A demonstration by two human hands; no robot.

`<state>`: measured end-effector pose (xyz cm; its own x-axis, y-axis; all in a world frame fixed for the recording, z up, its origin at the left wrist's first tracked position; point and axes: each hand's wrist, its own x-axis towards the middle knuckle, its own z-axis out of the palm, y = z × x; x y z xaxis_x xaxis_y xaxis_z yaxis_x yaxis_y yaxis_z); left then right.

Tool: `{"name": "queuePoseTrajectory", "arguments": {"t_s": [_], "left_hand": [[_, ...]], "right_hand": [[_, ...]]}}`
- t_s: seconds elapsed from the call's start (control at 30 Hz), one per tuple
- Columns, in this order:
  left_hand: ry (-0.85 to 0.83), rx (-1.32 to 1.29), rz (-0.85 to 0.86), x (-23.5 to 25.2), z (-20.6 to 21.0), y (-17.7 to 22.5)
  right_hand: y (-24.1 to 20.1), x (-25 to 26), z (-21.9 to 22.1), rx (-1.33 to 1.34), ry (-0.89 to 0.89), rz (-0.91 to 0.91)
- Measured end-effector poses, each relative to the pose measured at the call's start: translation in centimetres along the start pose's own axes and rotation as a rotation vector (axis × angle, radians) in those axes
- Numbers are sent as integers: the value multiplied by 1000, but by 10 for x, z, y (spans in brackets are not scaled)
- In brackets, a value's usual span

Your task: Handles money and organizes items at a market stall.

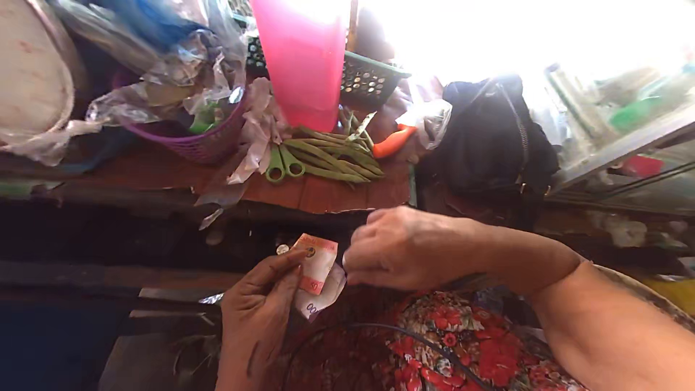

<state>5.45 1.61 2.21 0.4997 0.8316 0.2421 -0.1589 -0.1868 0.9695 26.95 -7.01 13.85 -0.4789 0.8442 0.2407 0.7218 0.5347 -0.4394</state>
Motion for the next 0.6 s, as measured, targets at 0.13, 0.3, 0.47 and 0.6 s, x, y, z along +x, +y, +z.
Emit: {"name": "queuePoseTrajectory", "arguments": {"t_s": [0.13,0.3,0.47,0.6], "left_hand": [[-51,49,-20,2,-3,2],[-153,46,-32,7,-14,-2],[-213,49,-98,16,-32,-15],[-253,119,-125,22,-9,-5]], "right_hand": [[-14,-25,3,72,-119,42],[-19,-83,-23,32,-81,267],[-6,-168,-89,-201,35,487],[-4,-232,-127,-264,155,607]]}}
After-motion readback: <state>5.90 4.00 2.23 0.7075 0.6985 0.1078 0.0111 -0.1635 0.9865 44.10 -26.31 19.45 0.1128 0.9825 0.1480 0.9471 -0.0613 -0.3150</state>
